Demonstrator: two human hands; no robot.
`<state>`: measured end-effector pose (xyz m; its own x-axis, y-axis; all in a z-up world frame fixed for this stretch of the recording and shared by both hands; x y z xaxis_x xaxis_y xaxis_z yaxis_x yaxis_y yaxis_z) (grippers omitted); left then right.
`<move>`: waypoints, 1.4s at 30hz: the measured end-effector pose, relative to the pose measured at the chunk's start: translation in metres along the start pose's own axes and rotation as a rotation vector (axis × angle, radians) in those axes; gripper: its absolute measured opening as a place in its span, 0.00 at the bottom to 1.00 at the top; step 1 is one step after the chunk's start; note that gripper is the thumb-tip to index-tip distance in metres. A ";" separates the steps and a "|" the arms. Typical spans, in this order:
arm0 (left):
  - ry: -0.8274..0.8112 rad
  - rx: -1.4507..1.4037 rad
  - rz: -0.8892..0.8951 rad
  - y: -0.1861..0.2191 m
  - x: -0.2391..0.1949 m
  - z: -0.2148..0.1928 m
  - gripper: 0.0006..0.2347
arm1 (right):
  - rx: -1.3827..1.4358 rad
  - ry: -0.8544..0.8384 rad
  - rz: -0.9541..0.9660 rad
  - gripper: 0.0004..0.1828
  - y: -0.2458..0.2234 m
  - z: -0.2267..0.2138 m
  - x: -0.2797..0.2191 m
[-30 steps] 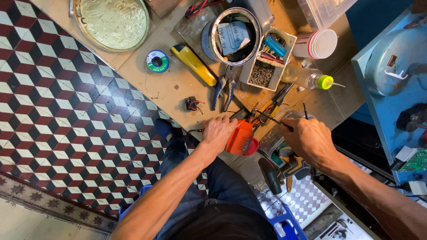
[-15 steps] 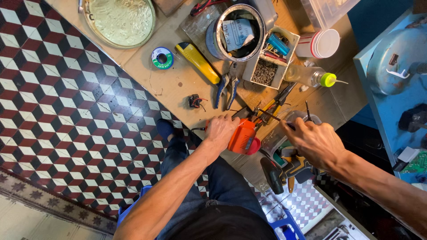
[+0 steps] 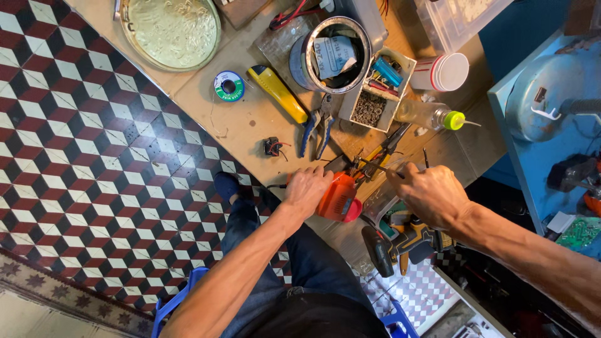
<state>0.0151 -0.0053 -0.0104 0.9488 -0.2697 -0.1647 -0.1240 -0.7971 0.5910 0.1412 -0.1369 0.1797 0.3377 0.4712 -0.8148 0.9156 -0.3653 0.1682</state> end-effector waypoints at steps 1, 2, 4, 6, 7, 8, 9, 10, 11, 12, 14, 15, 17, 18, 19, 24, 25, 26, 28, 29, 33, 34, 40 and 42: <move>0.050 -0.056 0.028 0.003 -0.006 -0.005 0.14 | -0.002 0.000 0.033 0.31 -0.004 -0.001 -0.009; 0.107 -0.104 0.048 0.004 -0.011 -0.012 0.14 | -0.009 0.011 0.061 0.32 -0.008 -0.003 -0.018; 0.164 -0.188 0.056 0.005 -0.028 -0.029 0.14 | 0.037 0.034 0.119 0.35 -0.017 -0.008 -0.036; 0.188 -0.272 0.060 0.023 -0.040 -0.051 0.14 | 0.122 0.053 0.211 0.39 -0.022 -0.014 -0.070; 0.174 -0.297 0.059 0.036 -0.043 -0.063 0.16 | 0.120 0.118 0.220 0.37 -0.029 -0.019 -0.086; 0.159 -0.309 0.043 0.039 -0.054 -0.079 0.18 | 0.119 0.195 0.214 0.35 -0.038 -0.028 -0.092; 0.144 -0.321 0.026 0.043 -0.060 -0.093 0.20 | 0.117 0.273 0.209 0.33 -0.045 -0.037 -0.100; 0.167 -0.322 0.053 0.047 -0.066 -0.104 0.20 | 0.164 0.318 0.247 0.32 -0.052 -0.044 -0.110; 0.190 -0.324 0.081 0.049 -0.070 -0.115 0.20 | 0.211 0.363 0.284 0.31 -0.058 -0.050 -0.120; 0.214 -0.331 0.100 0.050 -0.074 -0.124 0.20 | 0.253 0.406 0.313 0.30 -0.062 -0.057 -0.129; 0.170 -0.325 0.111 0.053 -0.078 -0.137 0.21 | 0.300 0.157 0.458 0.29 -0.066 -0.057 -0.149; 0.146 -0.320 0.119 0.053 -0.080 -0.143 0.21 | 0.329 0.032 0.532 0.29 -0.070 -0.055 -0.157; 0.119 -0.358 0.156 0.055 -0.084 -0.154 0.21 | 0.741 0.478 0.705 0.20 -0.085 -0.059 -0.186; 0.109 -0.382 0.175 0.059 -0.087 -0.159 0.22 | 0.925 0.714 0.792 0.17 -0.097 -0.057 -0.200; 0.082 -0.401 0.183 0.063 -0.092 -0.164 0.22 | 1.167 0.675 0.955 0.17 -0.112 -0.047 -0.205; 0.036 -0.478 0.235 0.088 -0.109 -0.178 0.20 | 1.909 0.558 1.376 0.22 -0.189 0.008 -0.170; 0.003 -0.486 0.246 0.093 -0.107 -0.177 0.20 | 2.054 0.541 1.366 0.25 -0.202 0.019 -0.160; -0.031 -0.493 0.248 0.096 -0.108 -0.176 0.21 | 2.087 0.643 1.375 0.26 -0.213 0.027 -0.156; -0.079 -0.502 0.243 0.102 -0.107 -0.175 0.21 | 2.139 0.852 1.392 0.29 -0.232 0.037 -0.155; -0.092 -0.504 0.237 0.106 -0.104 -0.175 0.22 | 2.150 0.894 1.383 0.29 -0.238 0.040 -0.157; -0.141 -0.481 0.200 0.129 -0.092 -0.178 0.24 | 2.199 1.026 1.317 0.29 -0.240 0.044 -0.165; -0.135 -0.495 0.191 0.136 -0.090 -0.179 0.24 | 2.211 1.051 1.285 0.30 -0.233 0.045 -0.166; -0.123 -0.561 0.166 0.162 -0.070 -0.180 0.26 | 2.319 1.035 1.107 0.33 -0.173 0.061 -0.185; -0.115 -0.675 0.235 0.159 -0.065 -0.176 0.25 | 2.346 1.008 1.039 0.34 -0.152 0.072 -0.191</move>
<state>-0.0154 -0.0193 0.2327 0.8778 -0.4778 -0.0331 -0.0795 -0.2135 0.9737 -0.0779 -0.2294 0.2703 0.7320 -0.4359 -0.5236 -0.5855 -0.0095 -0.8106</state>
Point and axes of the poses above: each hand's wrist, its own x-axis towards the middle knuckle, its own z-axis out of the palm, y = z × x, the point moved 3 cm from there along x, towards the middle knuckle, and after that the axes turned 4 degrees about -x, right-handed, at the moved point
